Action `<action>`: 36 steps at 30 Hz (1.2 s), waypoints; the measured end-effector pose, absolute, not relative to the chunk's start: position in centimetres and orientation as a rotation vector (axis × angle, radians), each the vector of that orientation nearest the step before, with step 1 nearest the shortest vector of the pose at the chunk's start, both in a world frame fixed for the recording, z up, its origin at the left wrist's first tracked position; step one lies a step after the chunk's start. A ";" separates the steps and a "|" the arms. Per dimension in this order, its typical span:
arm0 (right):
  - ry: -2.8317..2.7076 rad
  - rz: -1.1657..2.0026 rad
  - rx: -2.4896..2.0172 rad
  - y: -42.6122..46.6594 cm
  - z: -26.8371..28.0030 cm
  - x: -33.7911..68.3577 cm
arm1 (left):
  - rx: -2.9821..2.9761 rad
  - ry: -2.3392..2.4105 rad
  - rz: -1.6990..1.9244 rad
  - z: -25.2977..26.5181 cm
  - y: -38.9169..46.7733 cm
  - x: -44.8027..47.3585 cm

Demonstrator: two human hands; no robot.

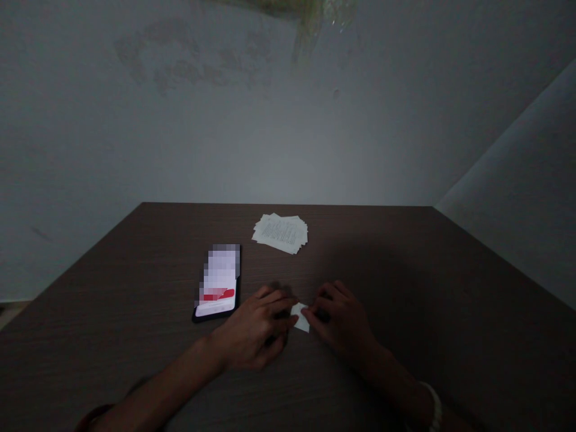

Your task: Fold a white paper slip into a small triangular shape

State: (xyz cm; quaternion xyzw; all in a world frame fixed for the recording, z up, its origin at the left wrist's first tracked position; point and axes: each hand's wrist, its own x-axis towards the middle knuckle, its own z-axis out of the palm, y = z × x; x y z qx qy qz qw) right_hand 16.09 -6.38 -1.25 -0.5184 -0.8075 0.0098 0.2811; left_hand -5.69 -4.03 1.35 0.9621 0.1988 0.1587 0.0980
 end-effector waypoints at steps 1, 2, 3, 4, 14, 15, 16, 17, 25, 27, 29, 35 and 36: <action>-2.159 0.030 -1.387 -6.4 -1.2 16.1 | 2.843 0.591 0.467 1.4 -4.0 -5.7; -2.153 0.039 -1.387 -6.3 -1.2 16.2 | 2.841 0.595 0.465 1.4 -4.0 -5.7; -2.143 0.051 -1.386 -6.3 -1.3 16.2 | 2.840 0.598 0.466 1.3 -4.0 -5.7; -2.133 0.068 -1.386 -6.3 -1.3 16.2 | 2.838 0.599 0.473 1.3 -4.1 -5.6; -2.072 0.220 -1.415 -6.2 -1.2 16.5 | 2.806 0.590 0.524 1.1 -4.0 -5.6; -2.075 0.233 -1.409 -6.2 -1.1 16.4 | 2.795 0.595 0.544 1.0 -4.0 -5.6; -2.076 0.245 -1.405 -6.3 -1.1 16.4 | 2.784 0.605 0.561 1.0 -4.0 -5.6; -2.073 0.255 -1.404 -6.3 -1.0 16.3 | 2.771 0.619 0.573 1.0 -4.0 -5.6; -2.005 0.301 -1.362 -6.3 -1.1 16.2 | 2.690 0.912 0.642 0.5 -3.8 -5.5; -1.965 0.311 -1.293 -6.3 -1.1 16.1 | 2.674 0.953 0.656 0.4 -3.7 -5.5; -1.932 0.319 -1.227 -6.3 -0.9 16.0 | 2.671 0.917 0.678 0.3 -3.6 -5.5; -1.975 0.268 -1.121 -6.3 -0.6 16.2 | 2.693 0.798 0.777 0.4 -3.7 -5.8; -2.013 0.237 -1.100 -6.4 -0.5 16.3 | 2.705 0.792 0.766 0.5 -3.8 -5.8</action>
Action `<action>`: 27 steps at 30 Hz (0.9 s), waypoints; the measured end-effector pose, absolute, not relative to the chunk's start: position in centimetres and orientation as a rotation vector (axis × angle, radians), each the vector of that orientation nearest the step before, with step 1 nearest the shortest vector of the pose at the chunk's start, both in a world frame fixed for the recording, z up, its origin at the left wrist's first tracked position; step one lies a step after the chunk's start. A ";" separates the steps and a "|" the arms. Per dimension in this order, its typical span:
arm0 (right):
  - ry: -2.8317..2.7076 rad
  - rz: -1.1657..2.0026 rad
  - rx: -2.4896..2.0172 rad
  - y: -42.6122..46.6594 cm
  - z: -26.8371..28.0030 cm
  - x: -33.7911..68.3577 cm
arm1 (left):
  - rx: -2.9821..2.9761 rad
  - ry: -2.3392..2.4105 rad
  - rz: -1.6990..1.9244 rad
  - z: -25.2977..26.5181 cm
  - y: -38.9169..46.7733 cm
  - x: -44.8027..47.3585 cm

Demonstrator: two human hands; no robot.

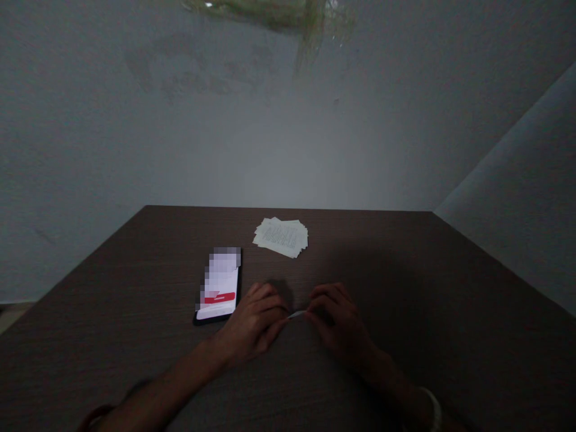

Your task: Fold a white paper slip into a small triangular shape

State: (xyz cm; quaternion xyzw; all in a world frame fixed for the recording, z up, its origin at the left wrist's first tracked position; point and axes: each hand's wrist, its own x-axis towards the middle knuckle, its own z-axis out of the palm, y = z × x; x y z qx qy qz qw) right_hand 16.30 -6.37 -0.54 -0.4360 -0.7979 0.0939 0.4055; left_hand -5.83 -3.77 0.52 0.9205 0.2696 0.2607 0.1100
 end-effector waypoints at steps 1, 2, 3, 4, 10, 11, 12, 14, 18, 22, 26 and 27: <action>-2.056 0.198 -1.077 -6.4 -0.5 16.4 | 2.720 0.788 0.752 0.6 -3.9 -5.8; -2.107 0.156 -1.050 -6.4 -0.6 16.5 | 2.739 0.784 0.743 0.7 -4.0 -5.8; -2.154 0.108 -1.028 -6.5 -0.6 16.6 | 2.762 0.781 0.740 0.7 -4.1 -5.8; -2.189 0.059 -1.015 -6.5 -0.7 16.7 | 2.789 0.781 0.737 0.7 -4.1 -5.7; -2.291 -0.120 -0.995 -6.3 -1.2 17.0 | 2.897 0.819 0.774 0.1 -4.2 -5.6; -2.313 -0.134 -0.995 -6.2 -1.3 17.2 | 2.897 0.816 0.774 0.0 -4.2 -5.7; -2.340 -0.147 -0.985 -6.0 -1.3 17.3 | 2.893 0.810 0.760 0.0 -4.2 -5.7; -2.417 -0.151 -0.970 -5.8 -1.3 17.6 | 2.881 0.801 0.706 0.0 -4.1 -5.7; -2.518 -0.104 -1.024 -5.8 -1.0 18.0 | 2.865 0.805 0.613 0.2 -3.9 -5.5; -2.538 -0.053 -1.053 -6.0 -0.8 17.9 | 2.846 0.799 0.561 0.5 -4.0 -5.4; -2.604 -0.143 -0.973 -6.1 -0.9 18.0 | 2.829 0.788 0.538 0.6 -4.2 -5.4; -2.622 -0.171 -0.949 -6.1 -0.9 18.0 | 2.830 0.787 0.541 0.5 -4.3 -5.4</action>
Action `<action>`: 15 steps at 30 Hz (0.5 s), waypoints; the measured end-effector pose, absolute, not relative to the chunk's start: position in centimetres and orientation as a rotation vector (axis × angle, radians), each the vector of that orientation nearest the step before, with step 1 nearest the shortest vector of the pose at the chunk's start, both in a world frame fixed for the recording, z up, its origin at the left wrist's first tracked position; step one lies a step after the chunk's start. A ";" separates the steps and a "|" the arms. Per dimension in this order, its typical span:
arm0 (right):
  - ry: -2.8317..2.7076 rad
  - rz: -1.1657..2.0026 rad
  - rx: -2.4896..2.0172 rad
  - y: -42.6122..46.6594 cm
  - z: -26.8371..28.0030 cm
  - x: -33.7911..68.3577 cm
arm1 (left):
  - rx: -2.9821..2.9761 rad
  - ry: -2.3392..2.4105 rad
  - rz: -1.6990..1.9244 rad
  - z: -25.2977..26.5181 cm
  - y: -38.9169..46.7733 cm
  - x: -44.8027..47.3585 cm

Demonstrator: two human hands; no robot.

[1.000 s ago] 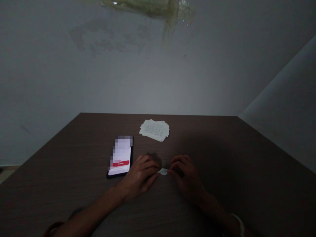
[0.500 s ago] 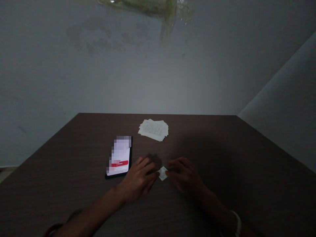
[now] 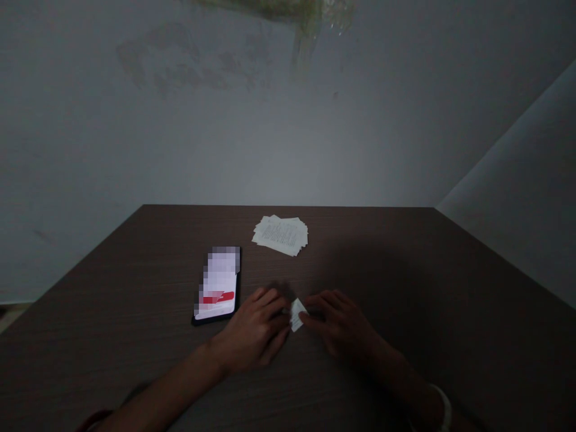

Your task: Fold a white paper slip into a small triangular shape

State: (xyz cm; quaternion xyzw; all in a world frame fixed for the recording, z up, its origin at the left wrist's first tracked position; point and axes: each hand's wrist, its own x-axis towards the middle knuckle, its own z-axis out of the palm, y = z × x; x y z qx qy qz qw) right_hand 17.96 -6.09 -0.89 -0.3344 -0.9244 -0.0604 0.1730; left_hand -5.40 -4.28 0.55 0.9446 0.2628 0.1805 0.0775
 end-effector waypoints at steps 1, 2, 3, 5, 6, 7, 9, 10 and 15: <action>-2.638 -0.191 -0.929 -6.1 -0.9 18.0 | 2.832 0.787 0.545 0.5 -4.3 -5.4; -2.651 -0.199 -0.922 -6.1 -0.9 17.9 | 2.835 0.787 0.554 0.5 -4.4 -5.4; -2.659 -0.201 -0.921 -6.0 -1.0 17.9 | 2.839 0.789 0.562 0.4 -4.4 -5.3; -2.662 -0.182 -0.927 -6.0 -1.1 17.8 | 2.846 0.788 0.570 0.3 -4.4 -5.3; -2.658 -0.155 -0.944 -6.0 -1.1 17.8 | 2.850 0.787 0.572 0.3 -4.4 -5.3; -2.649 -0.117 -0.969 -6.1 -1.2 17.7 | 2.854 0.790 0.572 0.2 -4.4 -5.3; -2.633 -0.016 -1.025 -6.1 -1.3 17.6 | 2.861 0.804 0.573 0.2 -4.4 -5.3; -2.622 0.032 -1.050 -6.2 -1.3 17.6 | 2.863 0.811 0.571 0.2 -4.4 -5.4; -2.540 0.127 -1.098 -6.5 -1.4 17.6 | 2.866 0.819 0.518 0.3 -4.4 -5.4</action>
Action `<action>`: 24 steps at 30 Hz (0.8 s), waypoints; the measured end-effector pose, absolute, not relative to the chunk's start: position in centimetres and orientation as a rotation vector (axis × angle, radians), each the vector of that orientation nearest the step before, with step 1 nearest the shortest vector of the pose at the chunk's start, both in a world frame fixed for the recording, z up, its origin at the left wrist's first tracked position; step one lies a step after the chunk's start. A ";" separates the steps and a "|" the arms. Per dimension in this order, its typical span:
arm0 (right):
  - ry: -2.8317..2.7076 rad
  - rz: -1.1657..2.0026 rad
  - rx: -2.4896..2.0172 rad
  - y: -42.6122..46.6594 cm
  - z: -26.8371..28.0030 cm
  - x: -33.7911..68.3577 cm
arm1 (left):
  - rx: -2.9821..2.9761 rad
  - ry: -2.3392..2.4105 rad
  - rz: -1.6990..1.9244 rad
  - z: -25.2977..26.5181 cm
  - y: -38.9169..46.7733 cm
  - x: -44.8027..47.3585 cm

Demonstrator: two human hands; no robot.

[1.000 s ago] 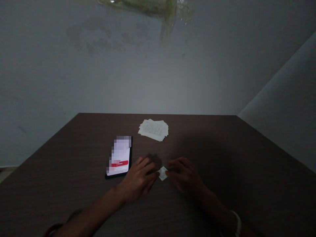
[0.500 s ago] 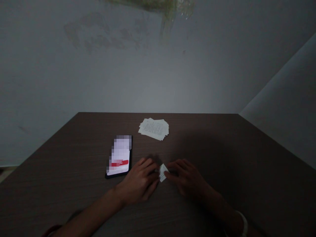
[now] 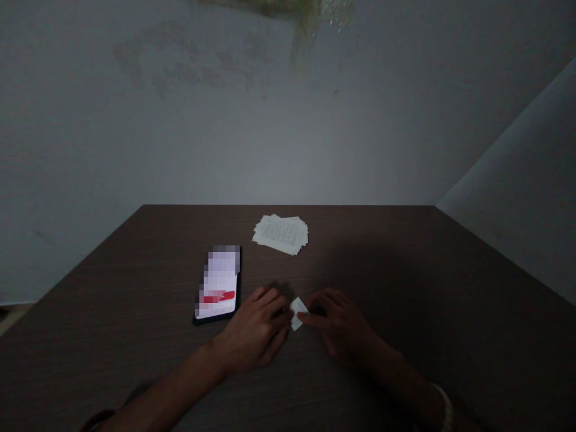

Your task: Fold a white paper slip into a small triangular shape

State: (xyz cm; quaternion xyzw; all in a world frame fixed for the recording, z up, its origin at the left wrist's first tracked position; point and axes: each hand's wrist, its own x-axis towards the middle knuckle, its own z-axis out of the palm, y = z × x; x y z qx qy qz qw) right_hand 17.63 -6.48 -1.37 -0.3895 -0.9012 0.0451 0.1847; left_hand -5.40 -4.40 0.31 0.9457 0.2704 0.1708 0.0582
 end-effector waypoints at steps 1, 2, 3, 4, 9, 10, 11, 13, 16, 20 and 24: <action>-2.517 0.127 -1.099 -6.5 -1.4 17.7 | 2.865 0.828 0.509 0.4 -4.4 -5.4; -2.497 0.124 -1.098 -6.5 -1.4 17.8 | 2.864 0.836 0.505 0.4 -4.4 -5.4; -2.476 0.113 -1.093 -6.5 -1.4 17.8 | 2.863 0.841 0.508 0.5 -4.4 -5.4; -2.465 0.100 -1.085 -6.5 -1.4 17.9 | 2.862 0.843 0.518 0.5 -4.4 -5.4; -2.451 0.101 -1.105 -6.6 -1.3 17.9 | 2.853 0.887 0.630 0.4 -4.5 -5.4; -2.445 0.096 -1.110 -6.6 -1.2 17.9 | 2.853 0.896 0.642 0.3 -4.5 -5.3; -2.437 0.088 -1.114 -6.7 -1.1 17.8 | 2.853 0.911 0.659 0.3 -4.5 -5.3; -2.428 0.077 -1.128 -6.8 -1.0 17.8 | 2.858 0.927 0.679 0.1 -4.6 -5.3; -2.435 0.083 -1.137 -6.9 -0.8 17.7 | 2.861 0.957 0.711 0.0 -4.5 -5.3; -2.425 0.116 -1.153 -7.0 -0.7 17.7 | 2.877 0.930 0.674 0.0 -4.5 -5.3; -2.292 0.134 -1.246 -7.1 -0.7 17.3 | 2.868 0.962 0.667 0.0 -4.5 -5.3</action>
